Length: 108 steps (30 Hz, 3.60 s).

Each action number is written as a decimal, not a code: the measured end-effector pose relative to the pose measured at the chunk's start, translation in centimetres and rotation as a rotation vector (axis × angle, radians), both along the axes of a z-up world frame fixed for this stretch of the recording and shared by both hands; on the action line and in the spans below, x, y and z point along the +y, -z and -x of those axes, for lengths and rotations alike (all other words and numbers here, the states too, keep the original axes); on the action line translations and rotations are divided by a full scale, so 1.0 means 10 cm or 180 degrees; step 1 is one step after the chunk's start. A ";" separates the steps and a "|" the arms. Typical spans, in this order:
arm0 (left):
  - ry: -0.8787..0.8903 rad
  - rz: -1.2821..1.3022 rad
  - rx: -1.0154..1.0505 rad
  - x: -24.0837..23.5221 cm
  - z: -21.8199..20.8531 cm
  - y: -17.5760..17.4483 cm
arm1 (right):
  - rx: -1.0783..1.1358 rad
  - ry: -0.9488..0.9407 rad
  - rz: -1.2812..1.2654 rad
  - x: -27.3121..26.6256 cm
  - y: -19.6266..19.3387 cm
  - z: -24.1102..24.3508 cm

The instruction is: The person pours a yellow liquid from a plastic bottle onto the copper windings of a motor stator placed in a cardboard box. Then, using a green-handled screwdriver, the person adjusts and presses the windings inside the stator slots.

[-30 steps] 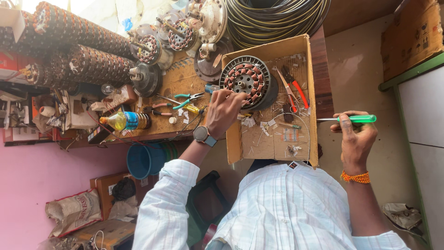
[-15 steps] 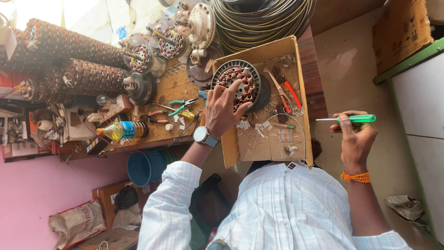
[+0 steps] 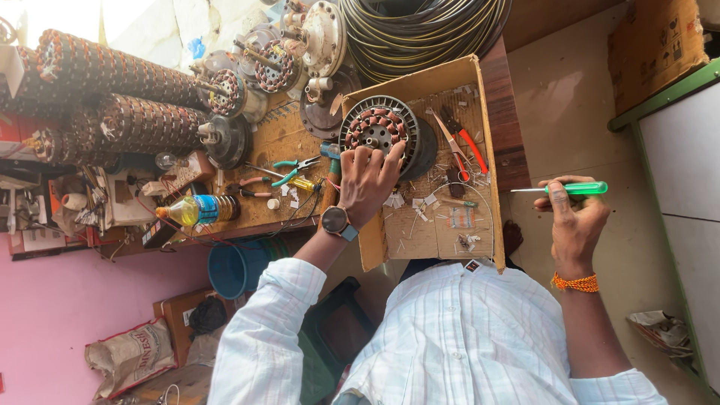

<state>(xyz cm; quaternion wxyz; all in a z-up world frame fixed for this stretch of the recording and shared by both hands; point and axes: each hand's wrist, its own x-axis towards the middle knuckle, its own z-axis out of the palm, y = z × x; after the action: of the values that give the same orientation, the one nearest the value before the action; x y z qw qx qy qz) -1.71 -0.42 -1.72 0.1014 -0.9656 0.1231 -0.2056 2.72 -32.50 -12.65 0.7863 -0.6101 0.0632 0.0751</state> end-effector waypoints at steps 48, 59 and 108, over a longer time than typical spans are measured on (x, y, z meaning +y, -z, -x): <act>-0.0245 0.1273 0.0897 0.26 0.12 -0.13 | -0.0132 -0.0034 0.0100 0.03 -0.04 -0.01; -0.0340 0.1334 0.0636 0.28 0.07 -0.16 | -0.0057 0.0040 0.0054 -0.03 0.04 0.01; -0.1682 0.1157 0.0048 -0.37 -0.11 0.27 | 0.0031 0.0094 0.0071 -0.03 0.03 -0.05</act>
<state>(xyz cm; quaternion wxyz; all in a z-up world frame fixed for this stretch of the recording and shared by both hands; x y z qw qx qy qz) -0.59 -4.17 -4.46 -0.0238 -0.9679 -0.1700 -0.1836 3.22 -32.79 -12.96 0.7801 -0.6174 0.0769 0.0657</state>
